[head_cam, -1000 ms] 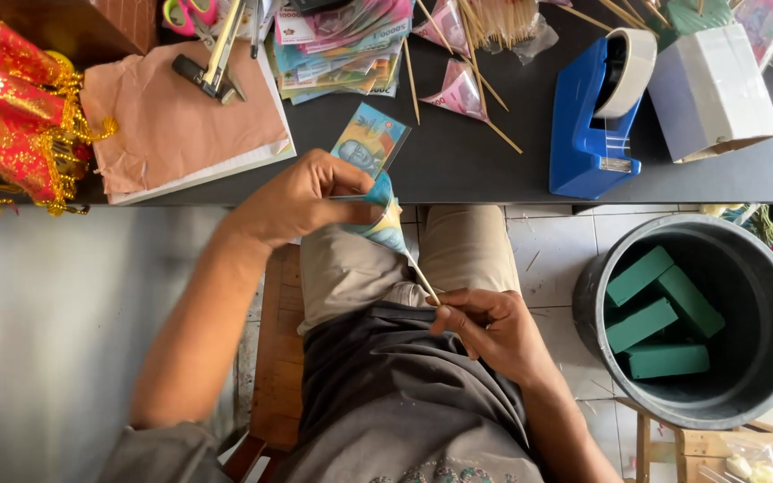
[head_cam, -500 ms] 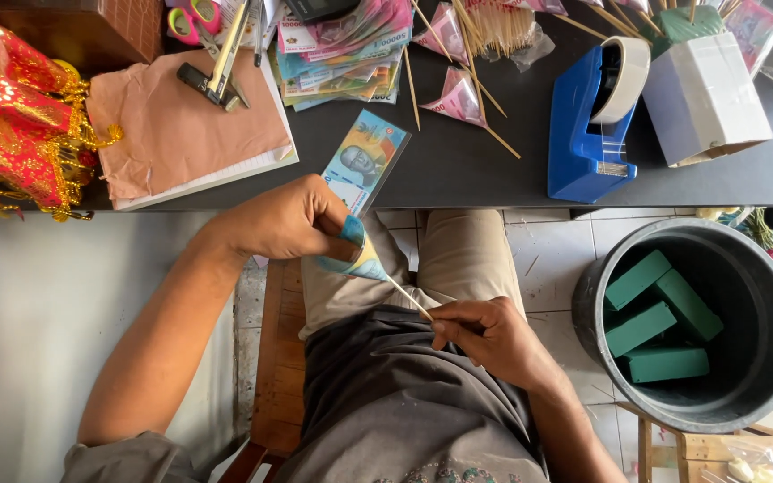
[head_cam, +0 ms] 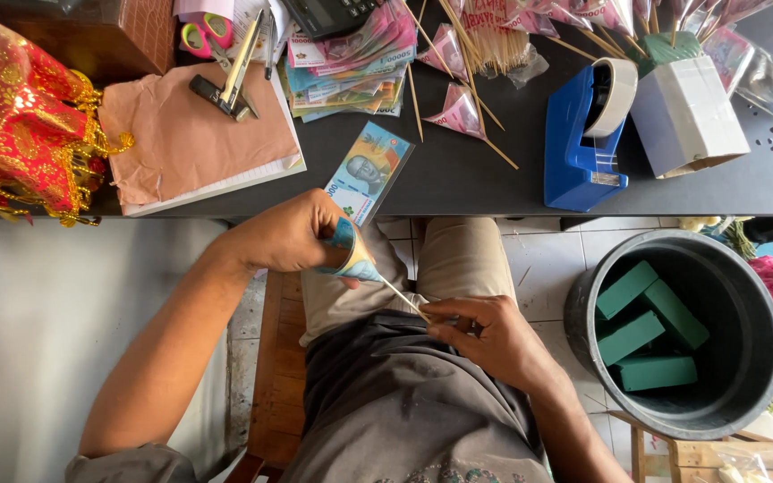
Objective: The person folds paper money around wooden skewers and secures them with tape. They repeat this process multiple times, handling stacks of paper money, skewers, and a tape dispenser on a cluttered work table.
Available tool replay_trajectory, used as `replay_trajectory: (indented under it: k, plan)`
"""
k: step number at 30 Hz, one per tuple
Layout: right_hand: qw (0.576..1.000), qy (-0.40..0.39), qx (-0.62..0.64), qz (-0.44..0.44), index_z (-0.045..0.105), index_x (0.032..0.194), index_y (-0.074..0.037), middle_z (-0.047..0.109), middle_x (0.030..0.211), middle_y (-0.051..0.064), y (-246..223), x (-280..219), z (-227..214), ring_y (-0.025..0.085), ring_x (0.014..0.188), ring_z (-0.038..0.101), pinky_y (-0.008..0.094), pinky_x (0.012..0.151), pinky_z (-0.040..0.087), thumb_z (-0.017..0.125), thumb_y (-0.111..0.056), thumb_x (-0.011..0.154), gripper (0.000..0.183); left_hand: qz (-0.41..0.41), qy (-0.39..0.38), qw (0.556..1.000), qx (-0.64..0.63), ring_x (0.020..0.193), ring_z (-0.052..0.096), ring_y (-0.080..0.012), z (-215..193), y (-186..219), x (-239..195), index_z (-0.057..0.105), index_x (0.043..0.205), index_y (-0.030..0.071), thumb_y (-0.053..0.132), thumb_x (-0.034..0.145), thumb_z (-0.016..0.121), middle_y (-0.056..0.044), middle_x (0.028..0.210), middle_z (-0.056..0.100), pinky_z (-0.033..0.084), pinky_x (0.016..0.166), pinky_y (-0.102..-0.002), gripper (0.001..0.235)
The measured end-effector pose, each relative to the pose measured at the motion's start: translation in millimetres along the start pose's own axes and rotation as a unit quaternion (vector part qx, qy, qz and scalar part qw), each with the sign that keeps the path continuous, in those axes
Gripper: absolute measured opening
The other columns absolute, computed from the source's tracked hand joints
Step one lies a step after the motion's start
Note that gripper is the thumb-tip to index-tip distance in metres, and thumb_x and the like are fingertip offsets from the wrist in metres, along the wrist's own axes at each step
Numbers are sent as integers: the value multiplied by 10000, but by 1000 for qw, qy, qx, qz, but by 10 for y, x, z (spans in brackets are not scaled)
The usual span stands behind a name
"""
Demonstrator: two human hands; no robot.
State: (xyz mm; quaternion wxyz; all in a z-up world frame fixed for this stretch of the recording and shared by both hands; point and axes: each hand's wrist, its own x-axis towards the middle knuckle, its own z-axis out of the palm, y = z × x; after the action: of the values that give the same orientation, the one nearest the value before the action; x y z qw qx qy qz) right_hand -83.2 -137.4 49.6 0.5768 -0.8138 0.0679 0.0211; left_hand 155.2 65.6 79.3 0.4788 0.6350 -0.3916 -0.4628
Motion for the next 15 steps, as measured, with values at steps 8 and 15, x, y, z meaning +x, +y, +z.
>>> replay_trajectory:
  k: [8,15]
  plan:
    - [985,33,-160,-61,824,1039,-152,808,842,87,-10,166,-260,292,643,751,402,613,592,744,-141,892,168,4,124,989,-84,873,674,-163,-84,69,-290,550,1323,-183,86,823,801,-221,1003,769,639,762,-355,621]
    - [905,214,-347,-122,788,901,-164,700,723,-3,-370,1383,-1216,179,624,630,341,661,492,719,-212,1039,161,153,412,892,105,949,778,-248,281,-185,-356,597,1371,-2,174,920,758,-192,1081,769,621,843,-345,510]
